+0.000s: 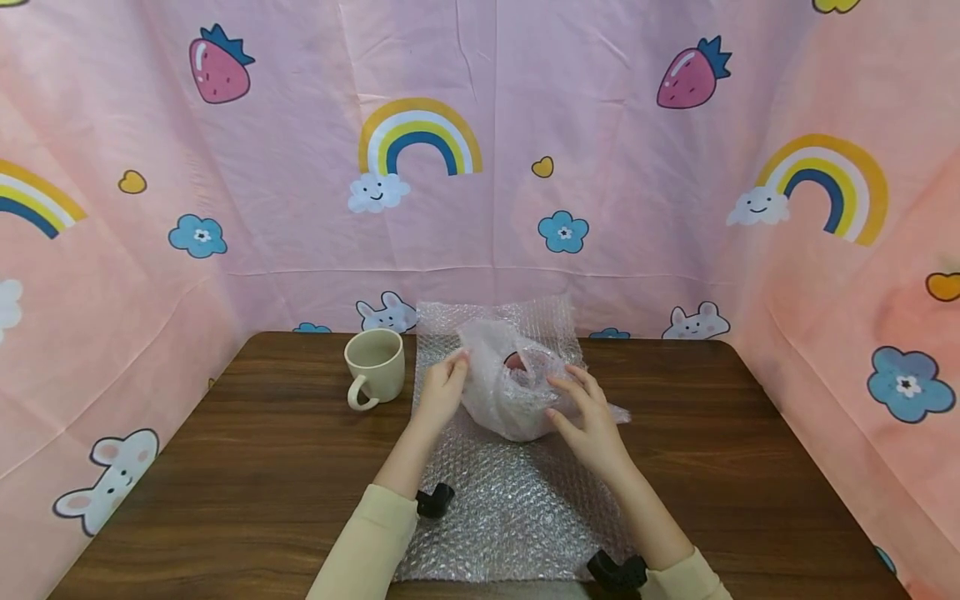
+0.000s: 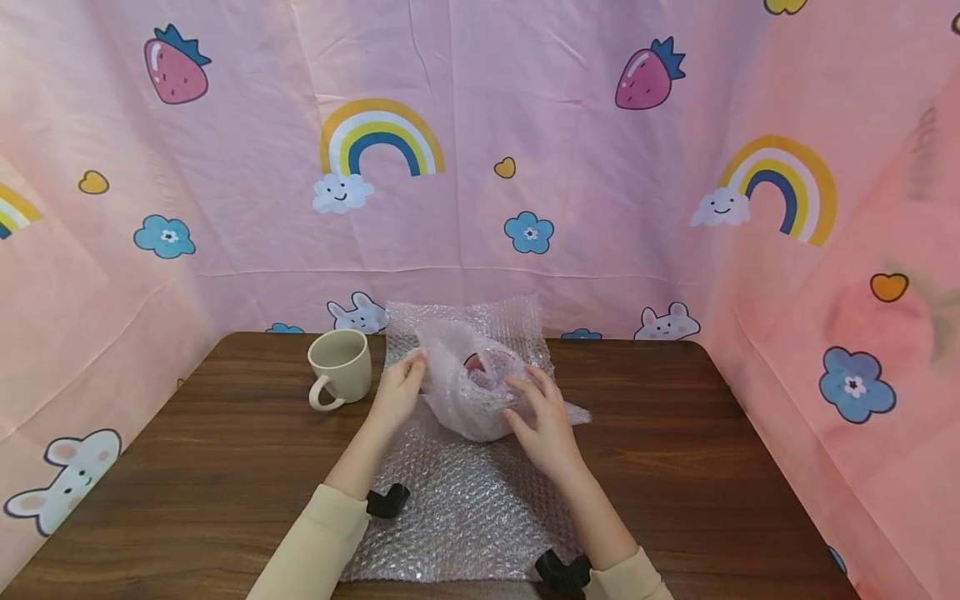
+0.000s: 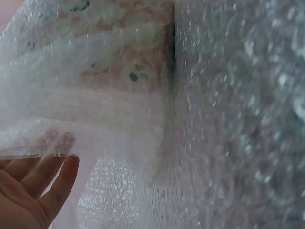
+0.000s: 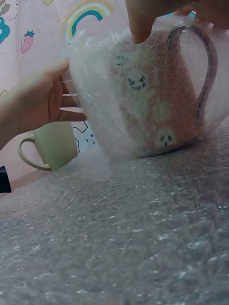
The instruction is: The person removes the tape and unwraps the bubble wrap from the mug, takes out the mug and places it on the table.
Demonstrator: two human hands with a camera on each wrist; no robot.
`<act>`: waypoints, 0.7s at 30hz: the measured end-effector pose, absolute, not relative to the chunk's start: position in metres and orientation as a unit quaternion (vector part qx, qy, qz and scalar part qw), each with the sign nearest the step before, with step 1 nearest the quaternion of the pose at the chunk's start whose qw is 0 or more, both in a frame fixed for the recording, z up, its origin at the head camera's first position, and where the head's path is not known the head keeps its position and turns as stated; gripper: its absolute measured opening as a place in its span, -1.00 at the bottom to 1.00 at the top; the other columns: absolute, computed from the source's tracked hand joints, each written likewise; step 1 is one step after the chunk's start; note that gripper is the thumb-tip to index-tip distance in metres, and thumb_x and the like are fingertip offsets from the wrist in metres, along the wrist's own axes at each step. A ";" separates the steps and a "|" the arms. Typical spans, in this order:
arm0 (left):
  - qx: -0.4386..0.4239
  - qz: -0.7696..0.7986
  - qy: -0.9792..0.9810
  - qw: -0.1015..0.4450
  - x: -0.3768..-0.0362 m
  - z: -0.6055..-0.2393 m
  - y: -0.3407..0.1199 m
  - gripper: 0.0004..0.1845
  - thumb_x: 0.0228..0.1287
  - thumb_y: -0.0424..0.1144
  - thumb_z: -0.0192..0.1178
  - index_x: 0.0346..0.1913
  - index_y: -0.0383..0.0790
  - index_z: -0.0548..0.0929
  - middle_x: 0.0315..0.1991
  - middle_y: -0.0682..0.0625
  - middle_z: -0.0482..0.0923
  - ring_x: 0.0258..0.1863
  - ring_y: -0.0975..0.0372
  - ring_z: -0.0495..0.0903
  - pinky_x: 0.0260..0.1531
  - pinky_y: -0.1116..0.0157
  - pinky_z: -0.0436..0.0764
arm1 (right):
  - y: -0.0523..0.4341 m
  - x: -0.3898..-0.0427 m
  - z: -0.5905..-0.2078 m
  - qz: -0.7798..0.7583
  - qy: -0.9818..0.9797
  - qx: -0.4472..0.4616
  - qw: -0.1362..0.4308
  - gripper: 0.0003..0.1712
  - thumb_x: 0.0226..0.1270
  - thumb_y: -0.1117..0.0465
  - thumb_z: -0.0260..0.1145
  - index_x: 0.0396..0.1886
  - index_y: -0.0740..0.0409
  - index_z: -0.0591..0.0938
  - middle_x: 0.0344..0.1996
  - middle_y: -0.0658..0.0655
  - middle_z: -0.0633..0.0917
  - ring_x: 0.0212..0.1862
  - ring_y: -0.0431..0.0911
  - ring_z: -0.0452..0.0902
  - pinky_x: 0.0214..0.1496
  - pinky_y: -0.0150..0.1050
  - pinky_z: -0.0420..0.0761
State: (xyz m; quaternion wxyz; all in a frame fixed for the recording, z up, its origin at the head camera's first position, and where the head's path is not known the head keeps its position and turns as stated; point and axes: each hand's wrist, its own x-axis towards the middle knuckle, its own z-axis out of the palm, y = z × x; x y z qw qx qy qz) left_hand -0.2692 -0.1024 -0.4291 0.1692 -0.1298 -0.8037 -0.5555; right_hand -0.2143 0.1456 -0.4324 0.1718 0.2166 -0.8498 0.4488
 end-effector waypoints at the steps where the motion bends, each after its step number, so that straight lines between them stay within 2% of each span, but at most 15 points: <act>1: -0.121 -0.551 -0.808 0.173 -0.271 -0.429 -0.104 -0.61 0.49 -0.31 -0.09 0.13 -0.59 0.50 0.02 -0.35 0.56 -0.07 -0.07 0.60 -0.10 0.04 0.57 | 0.146 -0.215 -0.433 0.448 -0.850 0.216 0.171 -0.51 0.27 0.29 0.35 0.21 0.14 0.53 0.36 0.26 0.24 0.37 0.22 0.08 0.14 0.33 0.30; 3: -0.102 -0.537 -0.817 0.182 -0.273 -0.428 -0.107 -0.61 0.48 -0.29 -0.07 0.10 -0.59 0.53 0.00 -0.33 0.58 -0.10 -0.05 0.62 -0.13 0.03 0.57 | 0.147 -0.215 -0.433 0.449 -0.850 0.217 0.168 -0.51 0.29 0.29 0.34 0.22 0.12 0.53 0.36 0.22 0.25 0.38 0.20 0.08 0.16 0.31 0.30; 6: -0.069 -0.518 -0.833 0.182 -0.276 -0.429 -0.111 -0.59 0.48 -0.24 -0.07 0.07 -0.55 0.57 -0.10 -0.31 0.63 -0.27 -0.02 0.65 -0.25 0.03 0.59 | 0.148 -0.216 -0.433 0.453 -0.849 0.217 0.163 -0.52 0.29 0.30 0.34 0.22 0.09 0.54 0.37 0.19 0.25 0.39 0.18 0.07 0.17 0.30 0.31; 8: -0.040 -0.508 -0.844 0.169 -0.276 -0.429 -0.114 -0.57 0.50 -0.16 -0.07 0.04 -0.48 0.62 -0.22 -0.29 0.67 -0.35 0.01 0.68 -0.30 0.07 0.58 | 0.149 -0.216 -0.433 0.454 -0.848 0.218 0.163 -0.51 0.29 0.29 0.34 0.22 0.08 0.54 0.37 0.19 0.25 0.39 0.19 0.07 0.17 0.30 0.31; 10: -0.015 -0.499 -0.852 0.156 -0.276 -0.431 -0.115 -0.53 0.52 -0.09 -0.09 -0.01 -0.44 0.65 -0.37 -0.26 0.68 -0.52 0.01 0.67 -0.42 0.14 0.56 | 0.149 -0.217 -0.434 0.456 -0.848 0.218 0.162 -0.52 0.30 0.28 0.34 0.22 0.07 0.54 0.37 0.19 0.26 0.38 0.20 0.07 0.16 0.31 0.30; 13: 0.015 -0.495 -0.859 0.131 -0.275 -0.432 -0.117 -0.53 0.53 -0.04 -0.13 -0.08 -0.35 0.68 -0.52 -0.18 0.67 -0.66 0.03 0.64 -0.56 0.22 0.53 | 0.151 -0.217 -0.434 0.457 -0.847 0.219 0.159 -0.53 0.31 0.27 0.33 0.23 0.06 0.55 0.37 0.18 0.27 0.37 0.20 0.09 0.17 0.29 0.31; 14: 0.020 -0.496 -0.859 0.126 -0.275 -0.432 -0.117 -0.54 0.53 -0.05 -0.15 -0.11 -0.33 0.68 -0.52 -0.16 0.67 -0.68 0.06 0.63 -0.59 0.23 0.51 | 0.152 -0.217 -0.434 0.459 -0.846 0.220 0.158 -0.53 0.31 0.27 0.32 0.22 0.06 0.55 0.36 0.18 0.27 0.37 0.19 0.11 0.17 0.28 0.32; 18: 0.041 -0.502 -0.858 0.099 -0.272 -0.432 -0.117 -0.49 0.53 -0.04 -0.20 -0.31 -0.28 0.67 -0.56 -0.07 0.66 -0.74 0.17 0.59 -0.56 0.25 0.52 | 0.155 -0.218 -0.432 0.457 -0.844 0.228 0.165 -0.56 0.33 0.28 0.30 0.21 0.10 0.56 0.34 0.18 0.32 0.34 0.19 0.20 0.16 0.24 0.35; 21: 0.047 -0.507 -0.857 0.080 -0.269 -0.431 -0.115 -0.41 0.53 -0.01 -0.24 -0.50 -0.30 0.63 -0.58 -0.07 0.65 -0.73 0.18 0.58 -0.52 0.24 0.52 | 0.158 -0.220 -0.430 0.457 -0.840 0.232 0.176 -0.57 0.33 0.29 0.29 0.20 0.14 0.56 0.30 0.18 0.39 0.32 0.18 0.25 0.17 0.22 0.36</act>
